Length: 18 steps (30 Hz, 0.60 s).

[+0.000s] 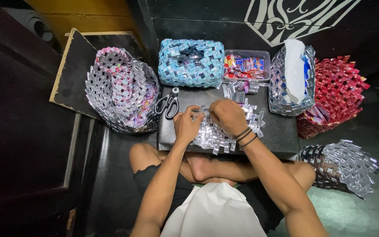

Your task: Weaving a basket or bag by interlocking folded recycled metallic wrappers.

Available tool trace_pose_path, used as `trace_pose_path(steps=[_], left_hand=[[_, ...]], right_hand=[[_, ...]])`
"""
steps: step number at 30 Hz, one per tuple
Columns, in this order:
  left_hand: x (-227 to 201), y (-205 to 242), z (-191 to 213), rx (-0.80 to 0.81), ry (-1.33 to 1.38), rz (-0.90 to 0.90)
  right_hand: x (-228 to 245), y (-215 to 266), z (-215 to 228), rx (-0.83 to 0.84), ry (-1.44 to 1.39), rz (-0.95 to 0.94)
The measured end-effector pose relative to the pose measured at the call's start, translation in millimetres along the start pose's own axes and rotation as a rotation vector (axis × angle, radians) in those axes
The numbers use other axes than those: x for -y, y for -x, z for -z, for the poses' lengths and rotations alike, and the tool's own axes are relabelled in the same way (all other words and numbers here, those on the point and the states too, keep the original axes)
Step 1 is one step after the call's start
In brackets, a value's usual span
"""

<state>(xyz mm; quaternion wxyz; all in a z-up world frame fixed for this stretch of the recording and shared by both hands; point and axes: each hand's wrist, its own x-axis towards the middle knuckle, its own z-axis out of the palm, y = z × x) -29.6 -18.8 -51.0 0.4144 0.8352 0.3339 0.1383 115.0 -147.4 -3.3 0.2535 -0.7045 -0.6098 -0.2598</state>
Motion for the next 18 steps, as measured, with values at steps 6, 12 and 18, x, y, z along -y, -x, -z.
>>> trace_pose_path(steps=[6, 12, 18], left_hand=[[-3, 0, 0, 0.004, -0.008, 0.011], [10, -3, -10, -0.03, -0.024, -0.037], [19, -4, -13, -0.031, -0.015, -0.095]], right_hand=[[8, 2, 6, 0.107, -0.098, -0.138], [16, 15, 0, 0.307, -0.125, -0.319], [19, 16, 0, 0.416, -0.161, -0.354]])
